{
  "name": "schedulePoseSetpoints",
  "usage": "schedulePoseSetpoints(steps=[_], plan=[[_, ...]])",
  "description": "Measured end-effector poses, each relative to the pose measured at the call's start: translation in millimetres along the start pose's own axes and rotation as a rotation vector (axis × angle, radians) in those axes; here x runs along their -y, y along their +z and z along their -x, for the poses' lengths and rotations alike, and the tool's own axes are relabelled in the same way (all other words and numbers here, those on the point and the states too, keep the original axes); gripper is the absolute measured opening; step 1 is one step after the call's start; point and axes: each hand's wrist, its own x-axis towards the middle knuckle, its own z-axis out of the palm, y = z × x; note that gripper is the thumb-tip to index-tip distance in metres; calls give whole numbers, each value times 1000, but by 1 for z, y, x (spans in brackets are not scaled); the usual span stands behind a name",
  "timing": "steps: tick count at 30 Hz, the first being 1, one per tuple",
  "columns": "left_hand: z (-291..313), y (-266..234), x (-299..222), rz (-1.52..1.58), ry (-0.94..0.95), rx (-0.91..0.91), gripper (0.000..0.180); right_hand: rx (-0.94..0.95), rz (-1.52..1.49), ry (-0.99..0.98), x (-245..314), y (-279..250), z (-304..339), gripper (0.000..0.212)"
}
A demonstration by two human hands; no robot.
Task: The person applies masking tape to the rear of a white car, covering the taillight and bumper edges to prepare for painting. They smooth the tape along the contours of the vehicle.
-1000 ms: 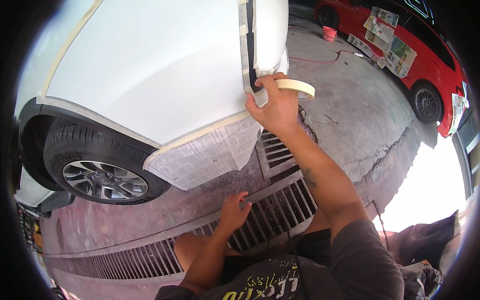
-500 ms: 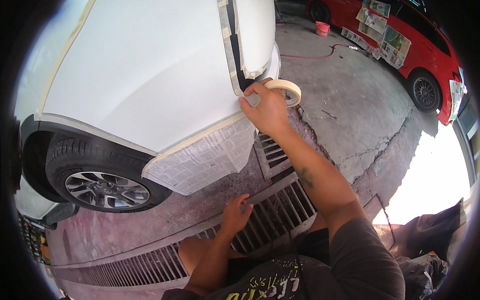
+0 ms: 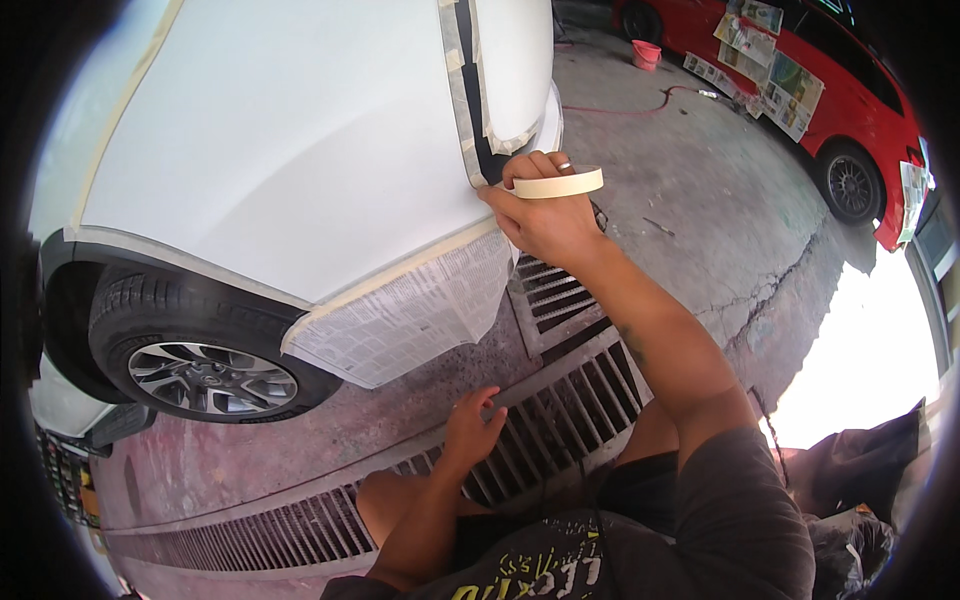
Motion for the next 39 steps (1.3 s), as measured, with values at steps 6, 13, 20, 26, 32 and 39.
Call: schedulePoseSetpoints(steps=[6,13,20,26,32,39], plan=[[-4,0,-6,-20,6,-22,41,15,30,-25,-10,-4,-7,27],[-4,0,-3,6,-11,2,43,-10,59,-140,-15,-4,-18,23],[-4,-1,-10,-21,-20,-12,42,29,99,-187,-17,-3,-23,20],[-7,0,-16,27,-51,33,43,-143,65,59,-19,4,-9,22],[-3,-1,-5,30,5,-16,42,-70,4,69,-27,-3,7,20],[0,-3,-10,-1,-63,28,42,-13,7,30,-36,-4,2,16]])
